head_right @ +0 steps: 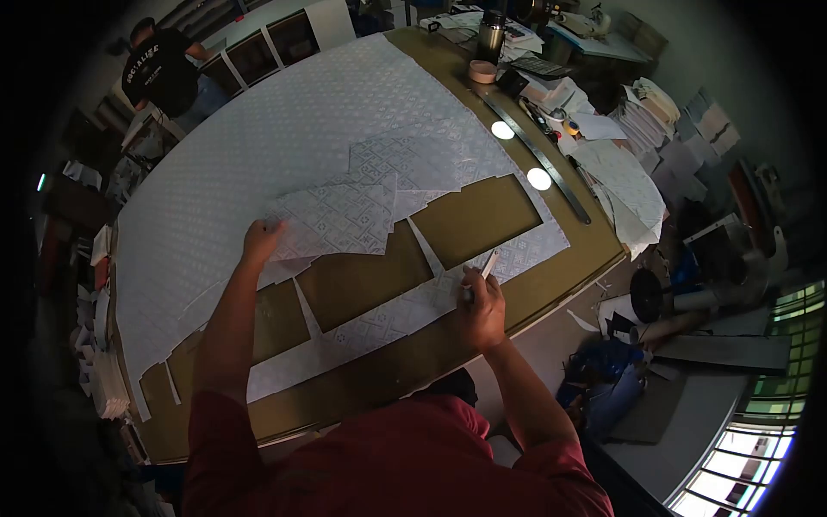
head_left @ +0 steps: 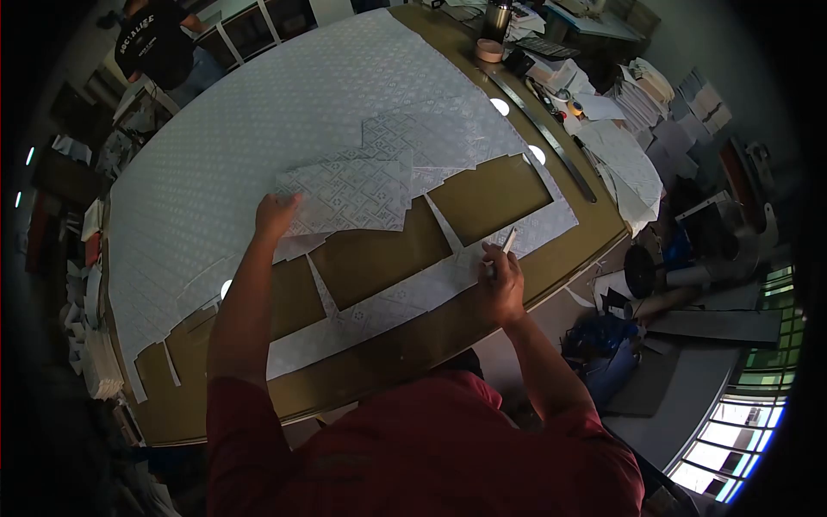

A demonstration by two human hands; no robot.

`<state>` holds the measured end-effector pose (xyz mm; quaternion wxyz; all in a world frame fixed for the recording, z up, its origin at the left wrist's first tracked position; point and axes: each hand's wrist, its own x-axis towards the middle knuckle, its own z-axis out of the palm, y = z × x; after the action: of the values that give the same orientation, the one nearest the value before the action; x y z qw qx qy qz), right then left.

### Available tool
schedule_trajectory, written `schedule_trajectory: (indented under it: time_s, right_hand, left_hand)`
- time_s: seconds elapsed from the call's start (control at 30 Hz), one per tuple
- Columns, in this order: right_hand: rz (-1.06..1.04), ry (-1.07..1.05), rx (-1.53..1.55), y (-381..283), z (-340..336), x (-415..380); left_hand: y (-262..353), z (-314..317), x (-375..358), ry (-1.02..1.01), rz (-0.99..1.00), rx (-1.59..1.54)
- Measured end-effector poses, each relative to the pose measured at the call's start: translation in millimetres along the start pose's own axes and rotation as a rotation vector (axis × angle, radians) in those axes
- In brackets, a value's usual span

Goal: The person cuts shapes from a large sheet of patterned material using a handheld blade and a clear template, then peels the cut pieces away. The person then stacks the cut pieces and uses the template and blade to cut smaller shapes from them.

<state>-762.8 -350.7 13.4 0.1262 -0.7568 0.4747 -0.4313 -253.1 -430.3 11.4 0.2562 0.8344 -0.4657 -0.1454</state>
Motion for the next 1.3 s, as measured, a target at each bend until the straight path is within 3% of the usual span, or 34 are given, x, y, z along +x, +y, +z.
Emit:
schedule_trajectory:
  time_s: [0.03,0.07,0.13,0.23,0.3,0.37,0.43,0.47,0.53,0.67,0.77,0.83,0.87,0.93,0.97,1.03,1.3]
  right_hand:
    - [0.01,0.005,-0.02,17.6,-11.7,11.5]
    - [0.017,0.046,-0.03,38.4,-18.8,23.7]
    - [0.079,0.022,-0.043,79.0,-34.8,48.3]
    - [0.123,-0.036,-0.135,153.2,-62.7,79.3]
    - [-0.034,-0.033,-0.184,189.8,-67.6,103.0]
    - [-0.061,-0.056,-0.275,208.3,-80.9,125.1]
    - [-0.115,-0.068,-0.34,223.3,-84.9,143.6]
    - [-0.143,-0.08,-0.31,232.9,-87.6,147.8]
    - [-0.179,-0.1,-0.27,240.2,-90.8,153.3]
    - [-0.249,-0.209,-0.205,246.6,-92.6,162.8]
    - [-0.25,-0.219,-0.201,260.1,-98.2,162.6]
    - [-0.243,-0.228,-0.21,268.0,-98.1,164.9]
    - [-0.223,-0.241,-0.225,269.8,-98.4,164.2]
    - [-0.202,-0.254,-0.246,273.0,-103.0,164.6]
    - [-0.191,-0.26,-0.256,273.8,-105.4,166.1]
    - [-0.189,-0.267,-0.262,277.4,-108.3,169.5]
    - [-0.3,-0.165,-0.233,242.9,-79.0,180.8]
  left_hand:
    - [-6.1,16.7,1.8,0.045,0.02,0.301]
    - [3.2,15.3,-1.8,0.046,0.017,0.319]
    - [32.0,16.9,-14.2,-0.002,-0.108,0.279]
    - [26.2,24.6,-2.0,-0.147,-0.228,0.119]
    - [63.2,14.0,-12.8,-0.237,-0.289,0.032]
    - [65.7,5.3,-24.5,-0.288,-0.381,-0.042]
    - [44.7,2.2,-24.1,-0.246,-0.222,-0.454]
    - [54.6,-8.0,-28.8,-0.214,-0.235,-0.442]
    - [99.8,-20.2,-45.9,-0.334,-0.112,-0.945]
    - [152.1,-26.7,-47.2,-0.368,-0.065,-1.149]
    - [176.6,3.8,-34.3,-0.246,-0.097,-1.254]
    - [161.3,49.1,-8.4,-0.303,-0.288,-1.114]
    - [149.7,74.8,4.0,-0.305,-0.278,-1.115]
    - [134.4,120.1,22.0,-0.139,-0.233,-0.565]
    - [144.0,125.8,22.7,-0.141,-0.229,-0.569]
    - [168.5,132.0,18.9,0.052,-0.297,-0.106]
    - [240.7,132.1,11.2,-0.031,-0.292,0.034]
